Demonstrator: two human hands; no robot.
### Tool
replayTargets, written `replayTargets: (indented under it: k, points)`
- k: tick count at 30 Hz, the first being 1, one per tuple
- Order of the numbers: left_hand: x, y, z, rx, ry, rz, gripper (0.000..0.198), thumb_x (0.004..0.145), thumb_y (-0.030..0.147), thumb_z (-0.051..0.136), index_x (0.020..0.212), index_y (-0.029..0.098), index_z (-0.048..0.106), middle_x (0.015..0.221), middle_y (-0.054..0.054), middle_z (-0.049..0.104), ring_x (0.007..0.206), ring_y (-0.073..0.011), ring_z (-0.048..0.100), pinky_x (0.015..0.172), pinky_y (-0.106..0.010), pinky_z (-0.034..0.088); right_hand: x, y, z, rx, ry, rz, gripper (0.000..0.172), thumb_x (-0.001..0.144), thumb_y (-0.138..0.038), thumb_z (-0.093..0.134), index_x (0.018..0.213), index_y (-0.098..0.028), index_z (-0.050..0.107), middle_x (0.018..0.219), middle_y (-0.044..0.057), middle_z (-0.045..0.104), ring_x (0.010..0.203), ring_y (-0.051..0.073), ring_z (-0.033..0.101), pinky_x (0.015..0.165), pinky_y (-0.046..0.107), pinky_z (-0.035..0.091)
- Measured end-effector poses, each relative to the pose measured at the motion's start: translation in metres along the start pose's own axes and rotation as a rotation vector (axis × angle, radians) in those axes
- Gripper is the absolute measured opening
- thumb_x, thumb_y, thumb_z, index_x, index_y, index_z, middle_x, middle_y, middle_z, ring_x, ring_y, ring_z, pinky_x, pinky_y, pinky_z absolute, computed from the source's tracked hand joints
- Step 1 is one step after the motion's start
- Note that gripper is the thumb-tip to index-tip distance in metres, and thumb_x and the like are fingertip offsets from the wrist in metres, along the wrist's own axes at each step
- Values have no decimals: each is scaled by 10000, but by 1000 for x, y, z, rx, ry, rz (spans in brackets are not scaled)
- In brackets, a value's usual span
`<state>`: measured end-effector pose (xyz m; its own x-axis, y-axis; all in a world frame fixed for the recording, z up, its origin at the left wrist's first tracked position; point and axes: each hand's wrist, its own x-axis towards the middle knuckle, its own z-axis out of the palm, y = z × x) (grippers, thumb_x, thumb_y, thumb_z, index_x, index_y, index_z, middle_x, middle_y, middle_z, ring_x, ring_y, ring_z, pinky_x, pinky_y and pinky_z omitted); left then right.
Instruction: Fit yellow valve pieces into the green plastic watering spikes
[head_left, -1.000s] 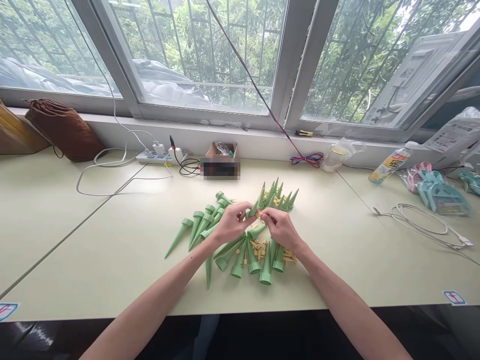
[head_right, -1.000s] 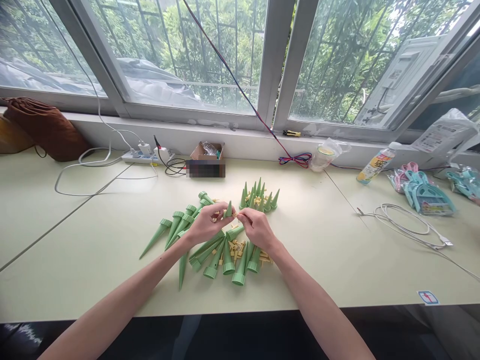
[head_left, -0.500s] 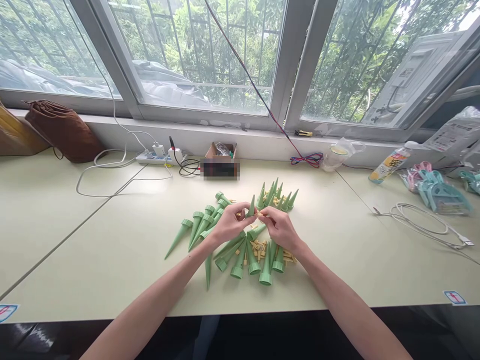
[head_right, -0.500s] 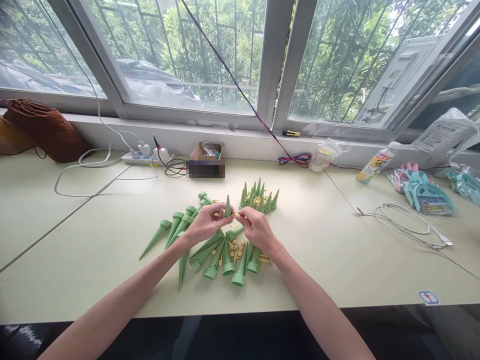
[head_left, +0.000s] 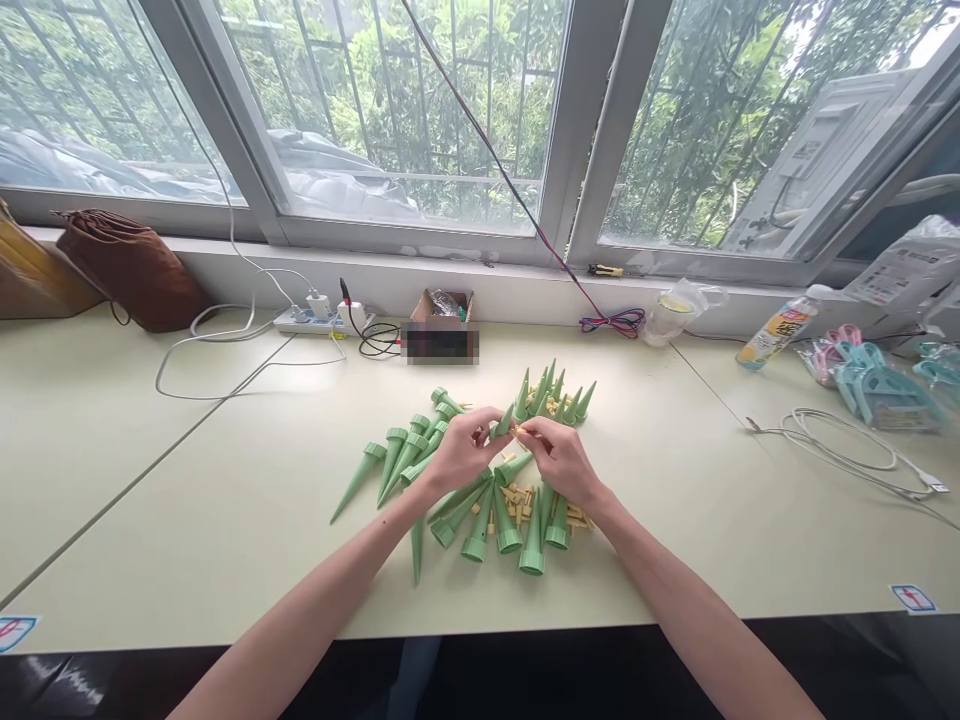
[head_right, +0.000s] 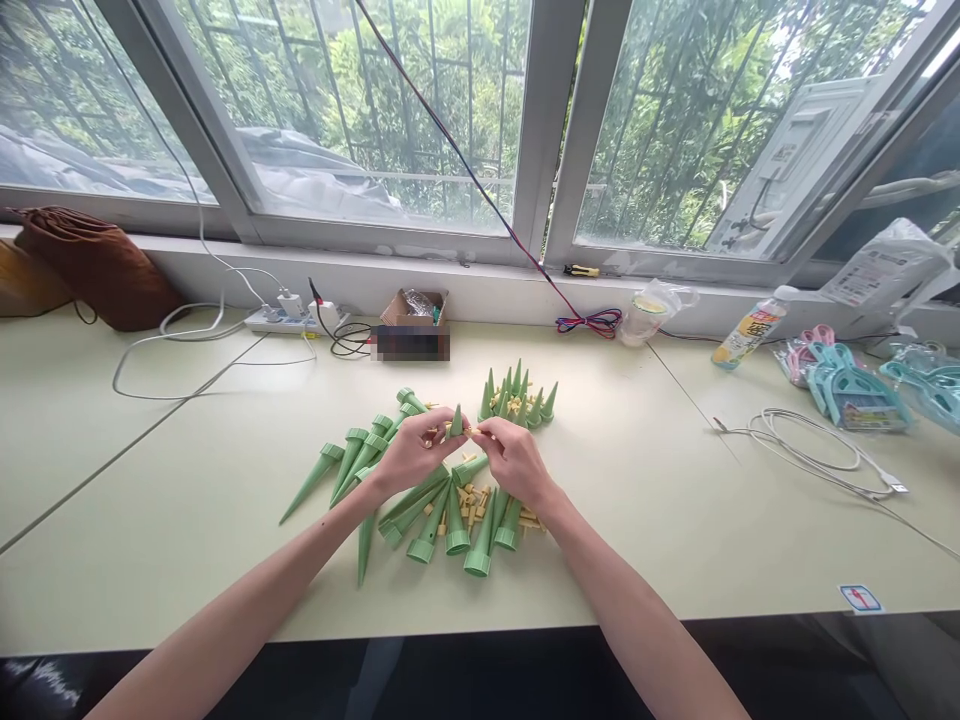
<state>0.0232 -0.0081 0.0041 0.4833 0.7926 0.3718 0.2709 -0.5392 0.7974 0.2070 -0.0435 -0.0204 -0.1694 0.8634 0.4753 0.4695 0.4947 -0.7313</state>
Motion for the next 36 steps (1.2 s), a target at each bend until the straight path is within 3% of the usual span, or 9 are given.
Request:
replayTargets:
  k: [6, 13, 16, 27, 31, 36]
  points:
    - [2, 0, -4, -161, 67, -107, 243, 846, 394, 644, 945, 176, 684, 805, -24, 604, 566, -90, 418, 481, -201, 374, 2, 0, 1, 4, 69, 75, 354, 974, -453, 472, 821, -177, 633, 676, 17, 584, 520, 123, 437, 482, 261, 343]
    - [4, -12, -7, -316, 112, -200, 341, 841, 441, 649, 1033, 160, 664, 685, -4, 585, 445, -68, 444, 401, -202, 381, 3, 0, 7, 19, 71, 21, 367, 995, -438, 425, 816, -181, 617, 688, 23, 592, 558, 136, 474, 530, 264, 366]
    - [5, -15, -7, -272, 108, -182, 329, 836, 410, 664, 1051, 161, 648, 567, 42, 517, 415, -74, 448, 404, -199, 384, 2, -1, 11, 1, 29, -10, 350, 1000, -403, 425, 797, -180, 601, 676, 13, 586, 578, 132, 485, 558, 254, 366]
    - [10, -9, -10, 42, 240, -144, 286, 808, 419, 675, 925, 158, 681, 698, -21, 641, 552, -116, 548, 476, -206, 427, 4, 2, 18, -128, -3, -86, 369, 1011, -337, 400, 684, -190, 489, 612, -10, 509, 540, 117, 406, 559, 238, 300]
    - [21, 0, -11, 107, 318, -123, 295, 799, 442, 675, 903, 166, 685, 853, -57, 694, 612, -131, 592, 520, -225, 457, 4, 4, 21, -168, 3, -101, 372, 1012, -325, 402, 673, -189, 472, 608, -8, 514, 532, 113, 398, 555, 235, 292]
    - [43, 11, -11, 214, 428, -82, 259, 814, 451, 647, 848, 195, 669, 810, -30, 701, 642, -143, 616, 530, -228, 449, 4, 4, 22, -185, -4, -93, 373, 1011, -308, 400, 659, -190, 437, 594, -10, 497, 520, 107, 381, 543, 231, 270]
